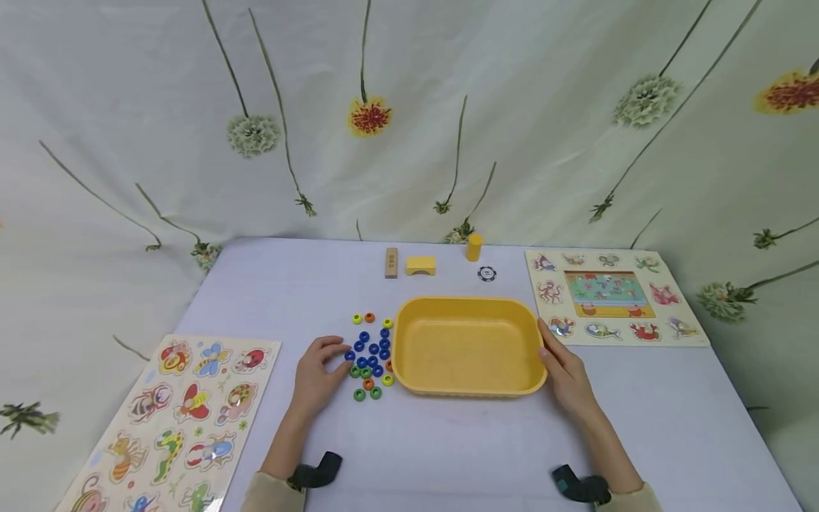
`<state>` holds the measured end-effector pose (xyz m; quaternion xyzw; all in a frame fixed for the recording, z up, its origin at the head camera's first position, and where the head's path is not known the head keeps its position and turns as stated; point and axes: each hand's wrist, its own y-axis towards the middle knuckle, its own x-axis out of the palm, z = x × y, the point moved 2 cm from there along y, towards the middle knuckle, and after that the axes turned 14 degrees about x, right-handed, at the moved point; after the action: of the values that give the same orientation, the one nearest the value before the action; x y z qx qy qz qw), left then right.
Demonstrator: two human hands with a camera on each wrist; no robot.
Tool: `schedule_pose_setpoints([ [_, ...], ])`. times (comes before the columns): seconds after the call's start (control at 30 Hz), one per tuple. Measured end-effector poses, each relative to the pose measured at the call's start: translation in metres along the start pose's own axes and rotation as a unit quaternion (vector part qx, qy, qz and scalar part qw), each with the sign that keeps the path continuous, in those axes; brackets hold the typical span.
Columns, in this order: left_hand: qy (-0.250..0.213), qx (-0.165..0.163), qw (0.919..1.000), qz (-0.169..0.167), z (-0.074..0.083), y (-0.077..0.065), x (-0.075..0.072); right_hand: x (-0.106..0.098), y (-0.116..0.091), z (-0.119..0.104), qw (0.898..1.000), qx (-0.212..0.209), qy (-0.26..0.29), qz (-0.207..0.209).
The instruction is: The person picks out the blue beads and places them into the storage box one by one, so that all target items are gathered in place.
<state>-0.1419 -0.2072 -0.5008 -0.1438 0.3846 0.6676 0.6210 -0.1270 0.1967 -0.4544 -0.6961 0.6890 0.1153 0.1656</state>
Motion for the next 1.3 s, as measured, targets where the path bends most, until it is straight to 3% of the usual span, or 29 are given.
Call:
schedule_pose_setpoints([
  [0.13, -0.025, -0.01, 0.9981, 0.056, 0.01, 0.003, -0.003, 0.0, 0.0, 0.0, 1.0, 0.001, 0.004, 0.0],
  [0.23, -0.033, 0.051, 0.9918, 0.112, 0.013, 0.013, 0.004, -0.001, 0.0, 0.0, 1.0, -0.001, 0.007, -0.001],
  [0.3, -0.063, 0.086, 0.9882, 0.11, 0.033, 0.023, 0.006, -0.001, 0.0, 0.0, 1.0, -0.002, 0.006, 0.0],
  [0.37, -0.097, 0.124, 0.9835, 0.089, 0.056, 0.034, 0.01, -0.001, 0.0, -0.001, 1.0, -0.004, 0.005, 0.001],
  [0.47, -0.176, 0.1, 0.9793, 0.0, 0.11, 0.049, 0.016, -0.002, 0.0, -0.001, 1.0, -0.007, 0.005, 0.001],
  [0.57, -0.197, 0.08, 0.9734, -0.085, 0.14, 0.061, 0.045, -0.002, 0.002, 0.002, 1.0, -0.011, 0.016, -0.003],
  [0.67, -0.205, 0.056, 0.9639, -0.16, 0.16, 0.072, 0.082, -0.003, 0.007, 0.012, 1.0, -0.008, 0.027, -0.007],
  [0.83, -0.232, 0.037, 0.9491, -0.21, 0.17, 0.083, 0.135, 0.0, 0.016, 0.029, 1.0, 0.001, 0.017, -0.008],
  [0.93, -0.228, 0.024, 0.9477, -0.222, 0.168, 0.087, 0.155, 0.002, 0.018, 0.031, 1.0, -0.001, 0.014, -0.006],
  [1.1, -0.208, 0.006, 0.9505, -0.231, 0.163, 0.089, 0.175, 0.003, 0.018, 0.031, 1.0, -0.002, 0.008, 0.0],
  [1.3, -0.168, 0.033, 0.9575, -0.232, 0.163, 0.09, 0.182, 0.0, 0.015, 0.027, 1.0, 0.011, 0.015, -0.002],
])
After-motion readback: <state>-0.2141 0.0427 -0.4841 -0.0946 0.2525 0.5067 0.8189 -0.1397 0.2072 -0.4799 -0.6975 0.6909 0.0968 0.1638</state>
